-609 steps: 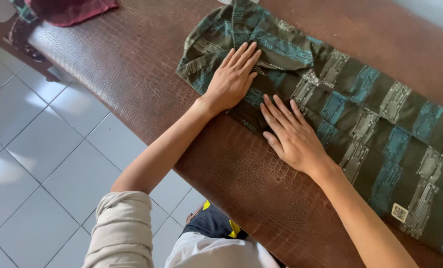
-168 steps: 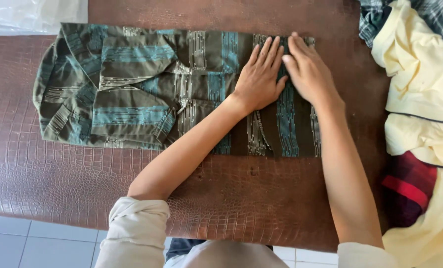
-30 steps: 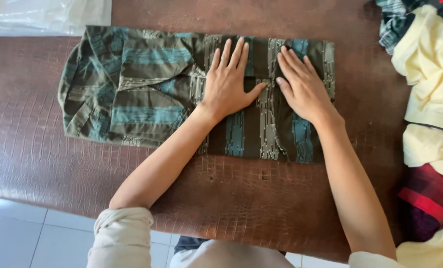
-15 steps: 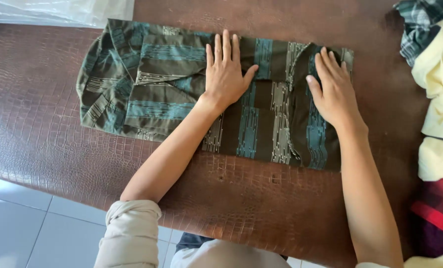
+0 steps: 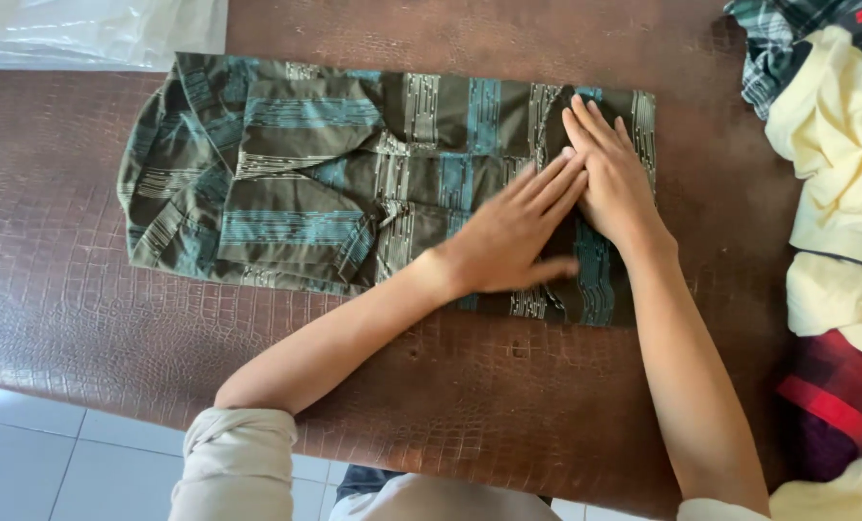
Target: Folding a patterned shirt on a brown flat surface.
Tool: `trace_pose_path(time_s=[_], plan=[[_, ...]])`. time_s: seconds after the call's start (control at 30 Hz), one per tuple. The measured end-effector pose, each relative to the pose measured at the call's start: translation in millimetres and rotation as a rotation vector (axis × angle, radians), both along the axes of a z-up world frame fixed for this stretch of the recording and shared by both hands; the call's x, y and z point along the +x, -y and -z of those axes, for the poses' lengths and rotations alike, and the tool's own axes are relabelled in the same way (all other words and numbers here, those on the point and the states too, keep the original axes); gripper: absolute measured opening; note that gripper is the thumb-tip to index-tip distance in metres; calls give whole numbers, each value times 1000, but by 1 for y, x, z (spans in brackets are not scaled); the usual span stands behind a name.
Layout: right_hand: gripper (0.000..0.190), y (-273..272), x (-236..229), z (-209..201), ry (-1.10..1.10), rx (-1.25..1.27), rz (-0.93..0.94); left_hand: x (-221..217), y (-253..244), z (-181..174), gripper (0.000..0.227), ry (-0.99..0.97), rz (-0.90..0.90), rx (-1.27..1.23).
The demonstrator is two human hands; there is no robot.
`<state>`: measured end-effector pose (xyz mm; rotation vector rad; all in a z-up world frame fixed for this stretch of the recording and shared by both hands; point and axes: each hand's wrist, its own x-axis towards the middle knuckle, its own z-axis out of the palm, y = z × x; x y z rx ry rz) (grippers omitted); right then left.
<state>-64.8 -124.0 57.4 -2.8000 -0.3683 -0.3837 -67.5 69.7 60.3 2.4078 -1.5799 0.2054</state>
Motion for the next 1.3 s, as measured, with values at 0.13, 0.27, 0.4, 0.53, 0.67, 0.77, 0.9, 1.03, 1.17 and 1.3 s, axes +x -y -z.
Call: trace_pose_path(time_s=[0.13,0.27,0.4,0.53,0.67,0.77,0.9,1.03,1.17,1.3], plan=[[46,3,0,-2,29,14,-21,-10,-7,8,104,12,-29,31],[53,8,12,-10,-141,11,-26,-8,-3,21,100,8,-17,20],[54,15,25,-21,-267,77,-6,-9,-3,26,99,16,-11,-25],[55,22,17,-47,-335,85,-34,-6,-1,14,98,-13,19,-49],[43,42,-10,-58,45,293,-86,-25,3,-13,87,-56,85,-98],[43,56,-19,-37,17,285,-33,-65,18,-21,77,-82,213,-107],[44,55,-8,-24,-143,189,30,-93,30,31,84,7,265,1],[49,52,-1,-21,-177,112,81,-96,32,37,84,-37,288,-14],[59,53,16,-21,-242,47,177,-96,32,37,84,-19,286,-22],[73,45,32,-48,-449,-42,233,-93,30,34,85,-9,287,-20]])
